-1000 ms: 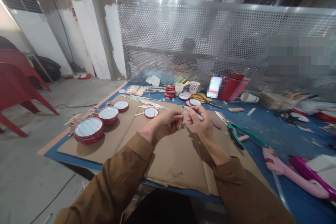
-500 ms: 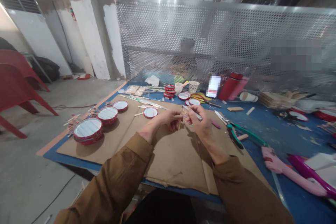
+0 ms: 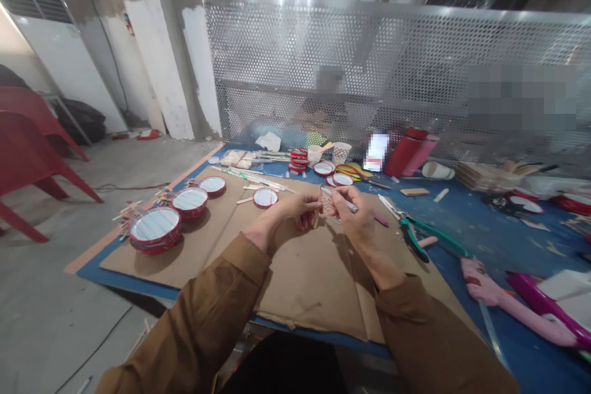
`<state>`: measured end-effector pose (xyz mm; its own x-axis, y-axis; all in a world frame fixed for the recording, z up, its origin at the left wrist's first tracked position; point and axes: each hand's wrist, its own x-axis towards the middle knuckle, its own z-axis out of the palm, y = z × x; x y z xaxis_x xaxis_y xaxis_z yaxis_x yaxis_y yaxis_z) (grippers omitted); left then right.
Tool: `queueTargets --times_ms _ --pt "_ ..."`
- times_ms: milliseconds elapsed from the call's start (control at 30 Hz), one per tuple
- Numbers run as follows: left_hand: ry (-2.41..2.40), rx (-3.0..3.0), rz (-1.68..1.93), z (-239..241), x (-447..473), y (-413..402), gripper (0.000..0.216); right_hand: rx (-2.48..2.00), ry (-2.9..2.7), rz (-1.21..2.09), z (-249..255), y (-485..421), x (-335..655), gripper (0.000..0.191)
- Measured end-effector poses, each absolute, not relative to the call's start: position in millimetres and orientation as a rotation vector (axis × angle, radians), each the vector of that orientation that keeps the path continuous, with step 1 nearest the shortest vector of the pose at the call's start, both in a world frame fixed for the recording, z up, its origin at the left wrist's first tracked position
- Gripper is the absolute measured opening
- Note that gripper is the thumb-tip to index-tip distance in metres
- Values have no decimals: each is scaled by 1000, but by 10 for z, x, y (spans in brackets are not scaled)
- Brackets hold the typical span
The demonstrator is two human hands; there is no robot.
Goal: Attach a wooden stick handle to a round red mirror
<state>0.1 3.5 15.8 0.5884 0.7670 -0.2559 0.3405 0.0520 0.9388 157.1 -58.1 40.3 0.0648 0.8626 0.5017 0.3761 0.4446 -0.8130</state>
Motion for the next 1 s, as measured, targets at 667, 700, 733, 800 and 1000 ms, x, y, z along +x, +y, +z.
queueTargets --times_ms 667,700,733,800,1000 --pt "966 1507 411 174 7 27 23 -1137 -1491 524 428 -590 1575 29" --pt "969 1505 412 183 9 21 23 -1134 -1486 523 424 -585 1575 30" --pt "971 1503 418 191 9 15 23 -1132 -1482 524 419 -580 1576 30" --pt "978 1504 423 199 8 8 24 -1126 -1469 523 410 -571 1578 31" --pt "975 1523 413 191 2 11 20 -1127 -1466 541 412 -573 1577 32"
